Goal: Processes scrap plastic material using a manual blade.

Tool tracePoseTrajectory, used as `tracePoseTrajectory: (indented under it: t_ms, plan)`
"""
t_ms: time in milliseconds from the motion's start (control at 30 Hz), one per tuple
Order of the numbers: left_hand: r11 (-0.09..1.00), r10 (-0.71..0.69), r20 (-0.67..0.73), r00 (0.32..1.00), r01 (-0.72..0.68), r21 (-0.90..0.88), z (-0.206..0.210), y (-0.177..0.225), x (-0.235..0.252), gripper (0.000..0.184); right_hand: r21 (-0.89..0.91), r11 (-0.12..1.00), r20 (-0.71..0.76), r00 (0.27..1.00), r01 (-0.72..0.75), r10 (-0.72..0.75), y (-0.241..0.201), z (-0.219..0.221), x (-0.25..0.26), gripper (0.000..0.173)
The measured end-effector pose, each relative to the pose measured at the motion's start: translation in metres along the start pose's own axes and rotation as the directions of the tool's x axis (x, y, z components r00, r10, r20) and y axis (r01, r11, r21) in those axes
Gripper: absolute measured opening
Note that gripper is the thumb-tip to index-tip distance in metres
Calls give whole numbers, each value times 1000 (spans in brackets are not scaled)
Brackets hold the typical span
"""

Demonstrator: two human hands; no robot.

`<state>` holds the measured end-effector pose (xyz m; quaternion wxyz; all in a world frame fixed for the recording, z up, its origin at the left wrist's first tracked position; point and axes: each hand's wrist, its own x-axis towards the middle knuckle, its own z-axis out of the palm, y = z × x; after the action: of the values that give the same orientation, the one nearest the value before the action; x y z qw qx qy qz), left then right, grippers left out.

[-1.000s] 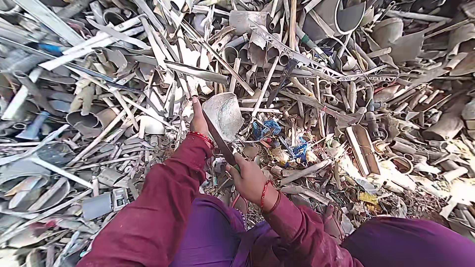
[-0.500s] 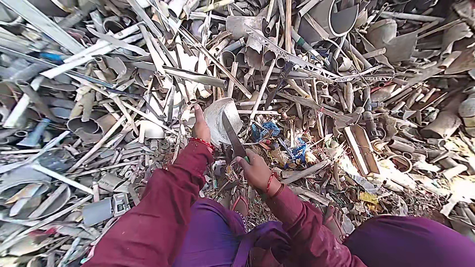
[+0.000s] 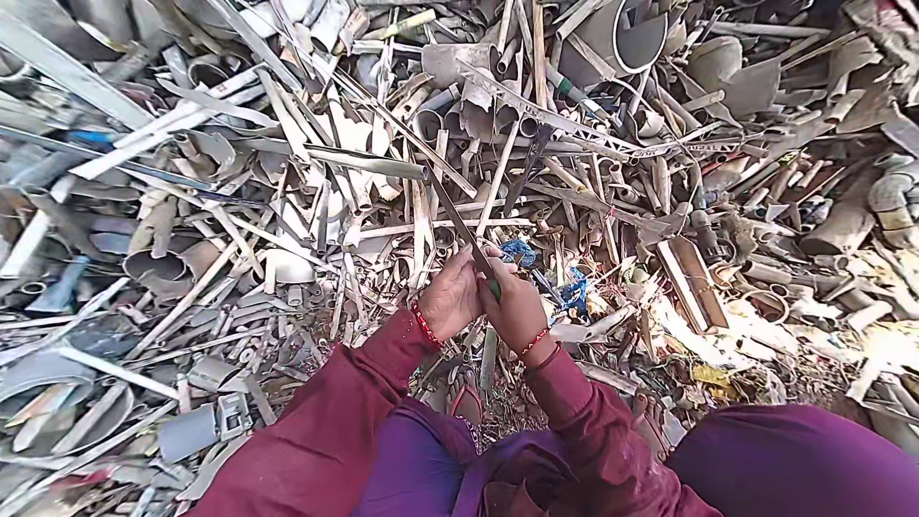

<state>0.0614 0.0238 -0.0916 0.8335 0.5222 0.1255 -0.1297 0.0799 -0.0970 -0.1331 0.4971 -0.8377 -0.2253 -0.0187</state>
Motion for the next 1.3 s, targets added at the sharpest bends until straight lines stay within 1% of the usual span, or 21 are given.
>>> tracePoseTrajectory:
  t_ms: [100, 167, 200, 267, 333, 367, 400, 467, 567, 633, 700, 767, 800, 867, 900, 967, 1067, 1133, 1200, 1233, 1300]
  plan:
    - [954, 13, -242, 970, 61, 294, 13, -5, 8, 61, 152, 959, 39, 971, -241, 238, 18, -11, 11, 30]
    - [901, 31, -271, 962, 90, 425, 9, -4, 11, 61, 202, 885, 10, 904, -420, 426, 51, -27, 21, 36]
    - [875, 57, -274, 960, 84, 476, 8, -3, 11, 56, 157, 854, -16, 863, -496, 504, 72, -35, 23, 39]
    - [785, 127, -237, 963, 48, 618, 5, 0, 10, 47, 3, 747, -73, 745, -665, 663, 124, -46, 18, 46]
    - [644, 184, -141, 973, -11, 765, -3, 1, 12, 42, -151, 578, -92, 594, -802, 799, 177, -39, -1, 50]
    - [562, 203, -94, 975, -38, 826, -5, 1, 13, 41, -216, 509, -87, 536, -833, 840, 195, -31, -19, 51]
    - [479, 211, -55, 976, -54, 876, -7, 1, 13, 40, -260, 457, -95, 493, -851, 865, 210, -21, -38, 52]
    - [366, 186, -12, 982, -58, 929, -6, 4, 16, 40, -298, 411, -158, 470, -861, 869, 234, -6, -71, 60]
    - [322, 159, 18, 987, -69, 944, -5, 6, 20, 41, -297, 417, -150, 474, -859, 868, 251, -3, -91, 78]
    - [301, 171, 39, 985, -90, 949, -5, 8, 22, 41, -333, 467, -108, 525, -819, 844, 247, -7, -93, 80]
    - [277, 173, 43, 984, -91, 957, -6, 8, 23, 41, -365, 545, -60, 603, -755, 795, 233, -9, -92, 77]
    - [256, 172, 39, 984, -83, 963, -9, 8, 25, 40, -469, 605, 89, 647, -644, 757, 217, -6, -88, 74]
    - [240, 176, 46, 983, -88, 967, -12, 6, 27, 40, -532, 617, 170, 641, -579, 748, 212, -4, -88, 70]
    - [209, 201, 99, 975, -141, 968, -27, -4, 35, 40, -636, 588, 267, 573, -499, 775, 202, 0, -94, 50]
    - [180, 227, 150, 962, -193, 965, -40, -11, 42, 40, -665, 569, 268, 557, -484, 786, 197, 0, -97, 40]
    - [152, 239, 197, 951, -238, 959, -47, -17, 50, 40, -676, 558, 211, 598, -482, 773, 193, -8, -93, 34]
    - [124, 71, 94, 993, -103, 987, -30, -9, 37, 50, -643, 603, 136, 705, -472, 696, 161, -35, -63, 40]
    - [140, -27, -6, 1000, 10, 990, -17, 3, 27, 63, -618, 672, 141, 783, -408, 606, 117, -56, -32, 42]
    - [226, -105, -17, 994, 41, 973, -14, 8, 22, 79, -617, 734, 195, 848, -284, 492, 65, -75, -15, 37]
    - [275, -143, 14, 990, 26, 961, -12, 8, 19, 83, -600, 765, 218, 872, -234, 438, 43, -80, -13, 34]
    - [423, -170, 157, 973, -72, 903, -6, 1, 13, 79, -587, 797, 268, 894, -143, 358, 10, -85, -19, 32]
